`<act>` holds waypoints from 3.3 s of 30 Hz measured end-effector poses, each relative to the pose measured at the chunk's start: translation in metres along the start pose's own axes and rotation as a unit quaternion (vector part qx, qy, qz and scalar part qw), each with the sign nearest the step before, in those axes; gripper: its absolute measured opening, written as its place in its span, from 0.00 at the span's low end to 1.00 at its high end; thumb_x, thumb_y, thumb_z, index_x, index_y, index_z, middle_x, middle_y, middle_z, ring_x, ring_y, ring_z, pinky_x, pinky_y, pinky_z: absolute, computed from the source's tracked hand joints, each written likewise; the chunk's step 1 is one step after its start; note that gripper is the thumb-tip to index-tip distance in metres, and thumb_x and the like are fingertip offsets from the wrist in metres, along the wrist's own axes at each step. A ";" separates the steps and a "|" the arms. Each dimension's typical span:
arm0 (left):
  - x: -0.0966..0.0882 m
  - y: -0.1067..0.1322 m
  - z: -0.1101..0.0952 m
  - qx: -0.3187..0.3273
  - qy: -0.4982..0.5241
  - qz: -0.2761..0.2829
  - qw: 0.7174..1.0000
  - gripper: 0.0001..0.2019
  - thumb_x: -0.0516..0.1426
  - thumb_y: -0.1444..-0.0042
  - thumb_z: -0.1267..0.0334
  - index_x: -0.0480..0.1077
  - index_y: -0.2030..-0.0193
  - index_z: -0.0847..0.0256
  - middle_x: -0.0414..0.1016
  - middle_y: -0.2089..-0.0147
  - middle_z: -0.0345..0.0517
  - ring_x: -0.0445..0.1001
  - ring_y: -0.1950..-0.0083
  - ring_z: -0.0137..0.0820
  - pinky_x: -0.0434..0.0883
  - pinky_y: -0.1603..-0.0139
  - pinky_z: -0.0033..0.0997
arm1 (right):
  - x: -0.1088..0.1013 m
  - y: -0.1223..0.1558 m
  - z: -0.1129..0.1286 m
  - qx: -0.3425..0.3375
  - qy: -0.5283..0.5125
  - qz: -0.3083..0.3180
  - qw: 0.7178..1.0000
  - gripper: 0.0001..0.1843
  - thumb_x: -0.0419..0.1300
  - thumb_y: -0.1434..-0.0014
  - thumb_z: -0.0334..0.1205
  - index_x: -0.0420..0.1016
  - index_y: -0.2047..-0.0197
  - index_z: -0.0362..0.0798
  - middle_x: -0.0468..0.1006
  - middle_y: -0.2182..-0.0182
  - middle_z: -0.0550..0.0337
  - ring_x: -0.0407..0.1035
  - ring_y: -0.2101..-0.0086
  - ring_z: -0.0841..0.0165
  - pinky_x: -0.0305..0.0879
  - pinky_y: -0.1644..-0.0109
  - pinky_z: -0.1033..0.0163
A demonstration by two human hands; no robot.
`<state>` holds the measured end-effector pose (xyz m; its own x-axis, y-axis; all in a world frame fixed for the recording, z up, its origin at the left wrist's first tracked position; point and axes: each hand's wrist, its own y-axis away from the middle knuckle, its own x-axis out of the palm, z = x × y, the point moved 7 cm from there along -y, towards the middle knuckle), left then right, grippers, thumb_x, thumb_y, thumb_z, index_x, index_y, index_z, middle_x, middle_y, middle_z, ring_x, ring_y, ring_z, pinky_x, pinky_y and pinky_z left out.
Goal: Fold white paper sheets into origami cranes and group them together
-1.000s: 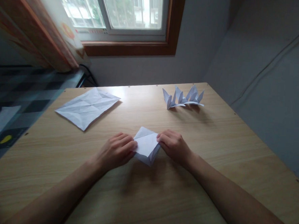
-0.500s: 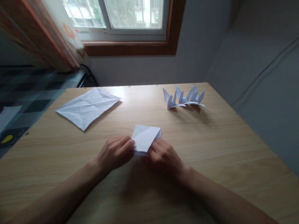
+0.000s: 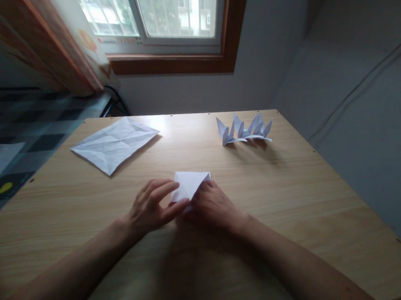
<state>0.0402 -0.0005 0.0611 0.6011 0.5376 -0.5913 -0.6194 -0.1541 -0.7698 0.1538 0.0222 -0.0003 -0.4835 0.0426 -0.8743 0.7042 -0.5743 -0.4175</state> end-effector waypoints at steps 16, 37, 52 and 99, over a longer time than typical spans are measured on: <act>0.008 0.010 0.014 0.037 0.058 0.131 0.989 0.06 0.61 0.46 0.67 0.69 0.61 0.59 0.62 0.32 0.48 0.52 0.29 0.49 0.63 0.36 0.55 | -0.022 0.011 -0.007 -0.008 -0.026 -0.020 0.999 0.08 0.53 0.34 0.33 0.74 0.62 0.43 0.78 0.59 0.47 0.73 0.59 0.61 0.72 0.54 0.56; 0.017 0.004 0.020 0.019 0.116 0.147 0.982 0.03 0.56 0.40 0.68 0.69 0.66 0.62 0.76 0.51 0.50 0.77 0.56 0.32 0.78 0.56 0.36 | -0.038 0.025 -0.017 0.012 -0.102 -0.016 0.995 0.04 0.60 0.40 0.38 0.72 0.62 0.46 0.78 0.58 0.50 0.71 0.58 0.61 0.70 0.55 0.55; 0.033 0.011 0.028 -0.142 0.107 0.157 0.971 0.06 0.57 0.40 0.64 0.66 0.68 0.61 0.74 0.55 0.46 0.73 0.69 0.26 0.72 0.69 0.27 | -0.034 0.024 -0.014 -0.005 -0.023 -0.041 0.999 0.08 0.53 0.36 0.30 0.73 0.59 0.47 0.80 0.64 0.54 0.71 0.63 0.65 0.69 0.58 0.60; 0.045 0.016 0.009 -0.051 0.223 0.250 0.941 0.08 0.52 0.36 0.66 0.69 0.66 0.62 0.77 0.51 0.51 0.77 0.48 0.35 0.73 0.44 0.37 | -0.053 0.015 0.013 -0.077 0.141 0.064 0.985 0.16 0.53 0.38 0.28 0.74 0.48 0.45 0.80 0.56 0.49 0.68 0.48 0.56 0.55 0.35 0.41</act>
<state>0.0525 0.0282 0.0243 0.4142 -0.0208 -0.9099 -0.8429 -0.3861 -0.3748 0.1834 0.0011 0.0425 -0.2367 0.2162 -0.9472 0.8308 -0.4604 -0.3127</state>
